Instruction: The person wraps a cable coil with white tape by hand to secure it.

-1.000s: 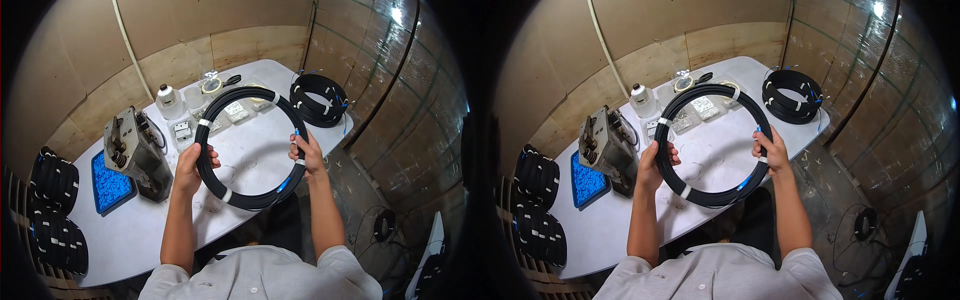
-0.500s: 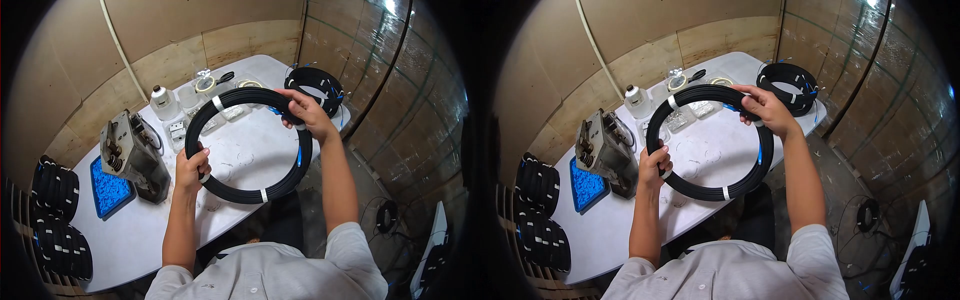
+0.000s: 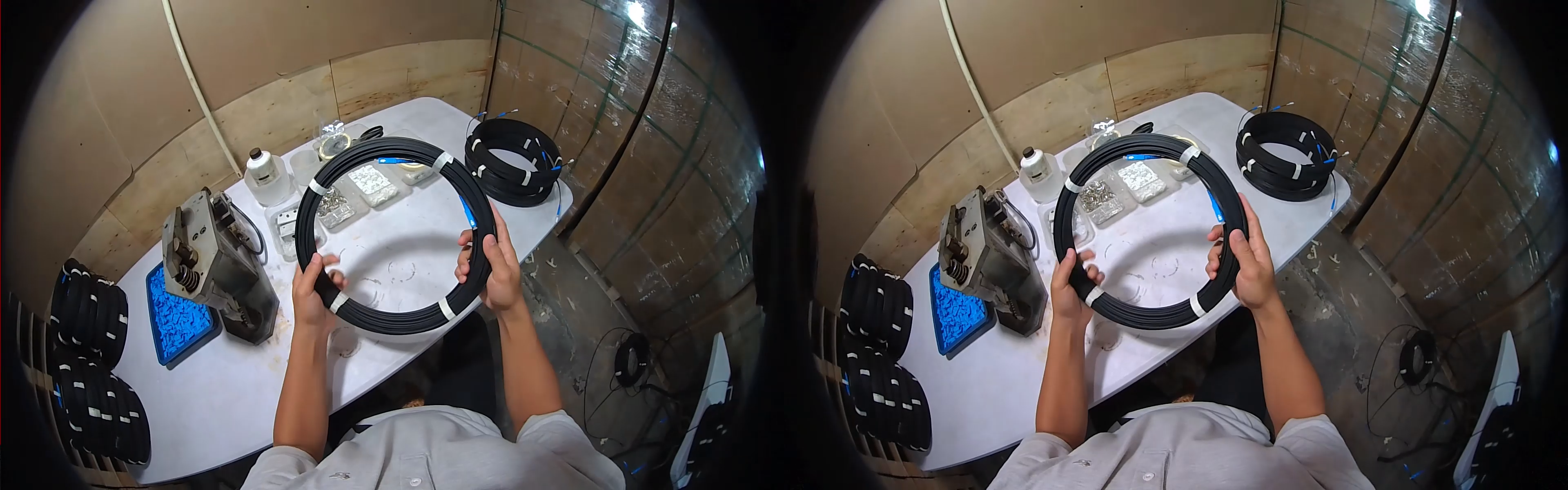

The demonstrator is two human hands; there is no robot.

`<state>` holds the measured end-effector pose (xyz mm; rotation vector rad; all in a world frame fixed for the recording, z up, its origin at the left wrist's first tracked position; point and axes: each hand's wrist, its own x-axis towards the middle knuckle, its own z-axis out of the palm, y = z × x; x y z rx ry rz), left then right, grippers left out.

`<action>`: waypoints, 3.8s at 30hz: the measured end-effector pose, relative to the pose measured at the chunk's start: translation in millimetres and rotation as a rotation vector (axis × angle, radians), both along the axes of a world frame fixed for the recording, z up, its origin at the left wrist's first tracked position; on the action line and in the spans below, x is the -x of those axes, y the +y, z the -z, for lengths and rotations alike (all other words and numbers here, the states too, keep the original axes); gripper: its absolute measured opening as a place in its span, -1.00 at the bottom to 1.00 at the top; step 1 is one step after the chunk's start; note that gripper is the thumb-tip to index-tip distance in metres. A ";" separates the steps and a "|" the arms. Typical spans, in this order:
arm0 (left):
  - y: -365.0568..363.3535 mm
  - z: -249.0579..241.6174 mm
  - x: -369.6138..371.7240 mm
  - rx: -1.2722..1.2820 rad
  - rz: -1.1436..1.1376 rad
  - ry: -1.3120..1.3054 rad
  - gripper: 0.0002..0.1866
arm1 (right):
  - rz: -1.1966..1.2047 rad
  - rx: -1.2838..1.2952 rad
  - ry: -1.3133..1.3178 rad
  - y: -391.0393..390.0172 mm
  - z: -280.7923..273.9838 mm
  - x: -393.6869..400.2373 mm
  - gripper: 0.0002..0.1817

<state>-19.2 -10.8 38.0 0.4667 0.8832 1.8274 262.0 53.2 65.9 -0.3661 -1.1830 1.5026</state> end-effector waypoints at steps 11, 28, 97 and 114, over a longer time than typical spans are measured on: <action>-9.6 -37.0 43.3 -0.457 0.171 0.615 0.19 | -0.247 -0.127 -0.044 26.3 -8.8 -34.3 0.11; 21.9 -30.0 6.2 0.041 0.056 0.259 -0.54 | 0.328 0.172 -0.227 34.1 -17.6 4.6 -0.63; 22.0 -67.8 15.0 -0.055 0.296 0.296 -0.67 | -0.432 0.195 0.223 78.9 -31.5 -46.8 -0.52; 35.3 -42.8 7.8 -0.097 0.207 -0.002 -0.84 | 0.046 0.127 -0.065 29.4 -41.0 -26.6 -0.36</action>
